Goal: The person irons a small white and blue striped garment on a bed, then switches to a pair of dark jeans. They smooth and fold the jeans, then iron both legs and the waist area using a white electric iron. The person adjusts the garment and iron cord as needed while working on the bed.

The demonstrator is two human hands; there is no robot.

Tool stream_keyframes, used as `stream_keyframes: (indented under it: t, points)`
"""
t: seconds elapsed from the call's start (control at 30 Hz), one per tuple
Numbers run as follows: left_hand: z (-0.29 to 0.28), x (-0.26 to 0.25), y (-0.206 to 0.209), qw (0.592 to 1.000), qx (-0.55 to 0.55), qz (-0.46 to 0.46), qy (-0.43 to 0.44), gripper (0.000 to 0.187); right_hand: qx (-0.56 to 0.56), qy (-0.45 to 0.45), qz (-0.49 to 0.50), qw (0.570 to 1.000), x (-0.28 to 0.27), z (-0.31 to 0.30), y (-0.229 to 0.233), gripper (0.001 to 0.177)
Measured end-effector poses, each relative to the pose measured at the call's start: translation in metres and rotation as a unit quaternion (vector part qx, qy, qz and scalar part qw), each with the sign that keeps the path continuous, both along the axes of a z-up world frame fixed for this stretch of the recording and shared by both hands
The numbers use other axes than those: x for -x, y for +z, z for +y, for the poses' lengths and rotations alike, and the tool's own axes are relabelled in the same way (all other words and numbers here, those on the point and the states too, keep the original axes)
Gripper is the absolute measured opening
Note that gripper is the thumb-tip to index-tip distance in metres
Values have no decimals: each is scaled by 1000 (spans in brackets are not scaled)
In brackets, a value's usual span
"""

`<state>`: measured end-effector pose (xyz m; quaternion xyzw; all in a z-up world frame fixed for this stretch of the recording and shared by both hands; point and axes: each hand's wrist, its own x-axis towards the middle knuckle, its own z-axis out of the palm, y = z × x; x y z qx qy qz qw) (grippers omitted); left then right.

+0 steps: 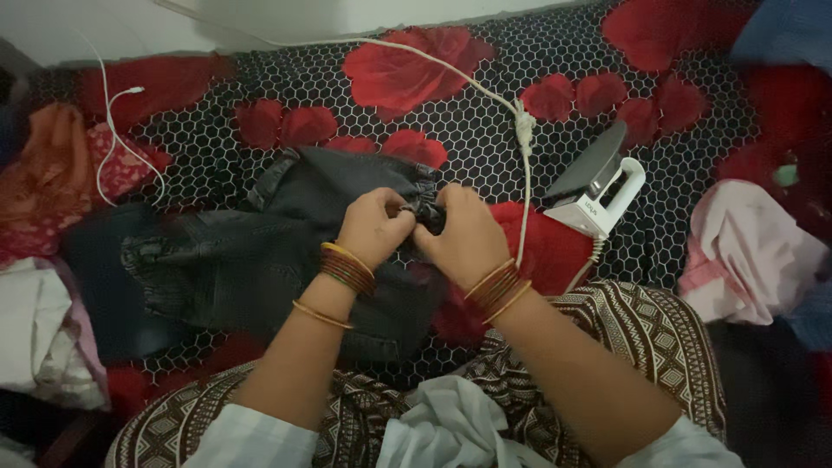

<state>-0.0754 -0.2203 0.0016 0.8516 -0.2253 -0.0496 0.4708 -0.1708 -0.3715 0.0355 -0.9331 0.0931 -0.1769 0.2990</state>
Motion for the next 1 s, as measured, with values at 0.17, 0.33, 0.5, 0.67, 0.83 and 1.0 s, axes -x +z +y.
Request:
stream_keyframes:
  t: [0.17, 0.33, 0.5, 0.67, 0.83, 1.0]
  points:
    - [-8, 1, -8, 996, 60, 25, 58, 27, -88, 68, 141, 984, -11, -19, 0, 39]
    - [-20, -4, -10, 975, 192, 92, 56, 18, -174, 188, 164, 953, -18, -60, -8, 38]
    - [-20, 6, 1, 861, 346, 373, 10, 26, -234, 145, 177, 945, -29, -108, -30, 38]
    - [9, -6, 2, 951, 102, 292, 5, 35, -189, -79, 109, 973, -49, -169, -63, 41]
    - [83, -54, -5, 989, -129, -43, 63, 35, -150, -244, -48, 957, -61, -196, -87, 37]
    - [190, -100, -8, 942, -277, -91, 164, 38, 0, -142, -148, 979, -68, -165, -89, 42]
